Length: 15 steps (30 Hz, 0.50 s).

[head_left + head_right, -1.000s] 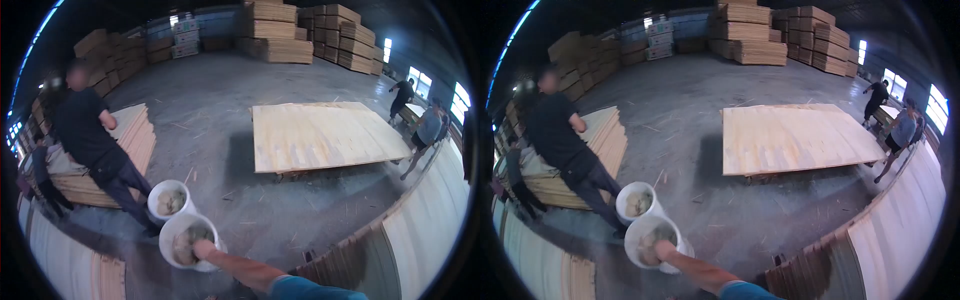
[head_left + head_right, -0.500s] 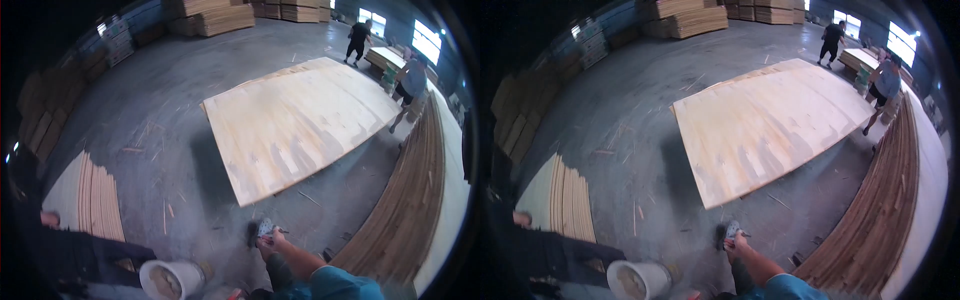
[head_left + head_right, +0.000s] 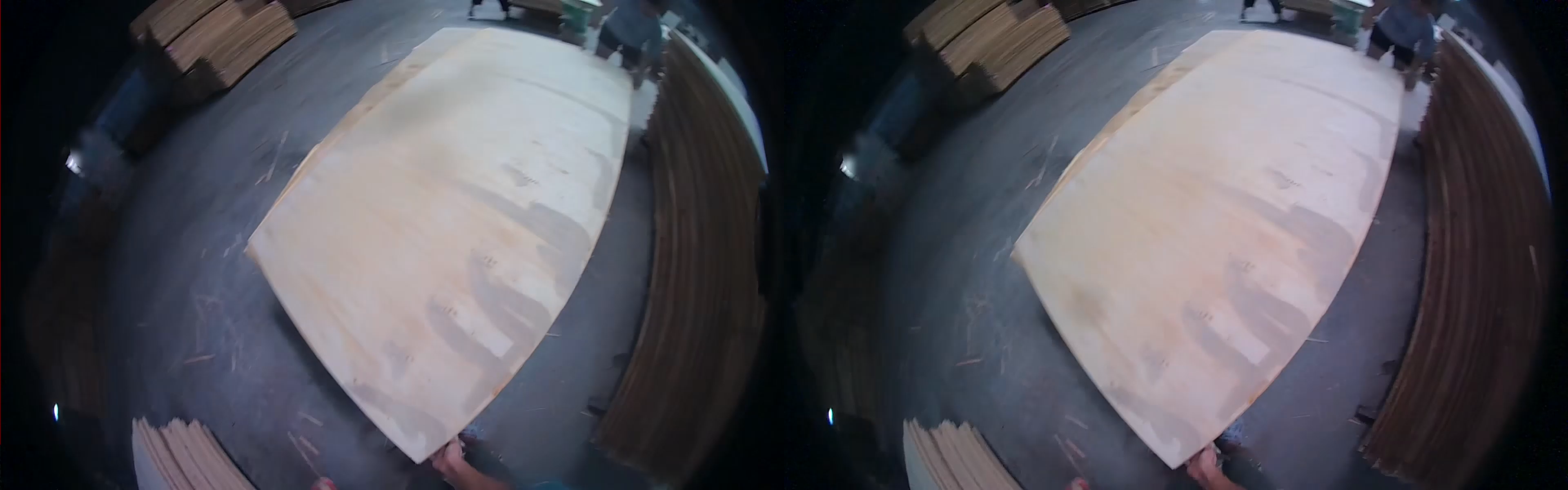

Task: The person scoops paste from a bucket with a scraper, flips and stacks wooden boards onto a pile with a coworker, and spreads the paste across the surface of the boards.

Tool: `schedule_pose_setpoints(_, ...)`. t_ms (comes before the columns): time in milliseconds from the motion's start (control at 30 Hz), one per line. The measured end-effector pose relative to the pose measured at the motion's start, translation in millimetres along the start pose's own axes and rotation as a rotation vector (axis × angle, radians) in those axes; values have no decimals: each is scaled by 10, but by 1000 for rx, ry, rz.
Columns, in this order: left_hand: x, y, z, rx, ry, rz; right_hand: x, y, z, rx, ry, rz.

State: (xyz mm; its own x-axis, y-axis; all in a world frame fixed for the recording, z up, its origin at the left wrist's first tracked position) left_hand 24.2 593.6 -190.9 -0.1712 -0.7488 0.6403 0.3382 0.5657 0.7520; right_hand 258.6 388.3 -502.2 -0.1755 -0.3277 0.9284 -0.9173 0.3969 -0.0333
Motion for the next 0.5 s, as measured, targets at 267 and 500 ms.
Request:
schedule_pose_setpoints(267, -3712, 1095, -1780, 570, -54, 450, 3219, -2892, 1273, 180, 639, 712)
schedule_pose_setpoints(500, -3497, 2486, -4354, 127, -643, 172, 5301, -4170, 1797, 476, 1610, 916)
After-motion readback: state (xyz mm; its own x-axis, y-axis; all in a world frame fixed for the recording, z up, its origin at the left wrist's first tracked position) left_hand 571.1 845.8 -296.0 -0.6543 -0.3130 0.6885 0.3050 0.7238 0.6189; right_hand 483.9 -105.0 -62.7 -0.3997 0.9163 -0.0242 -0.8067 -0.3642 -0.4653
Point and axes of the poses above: each hand's wrist, its own x-axis away from the middle knuckle, its own z-axis out of the back of the hand, y = z × x, the point moved 9 cm from there along -x, towards the middle knuckle, and after that the axes turned 5 degrees about y, right-handed, at the moved point
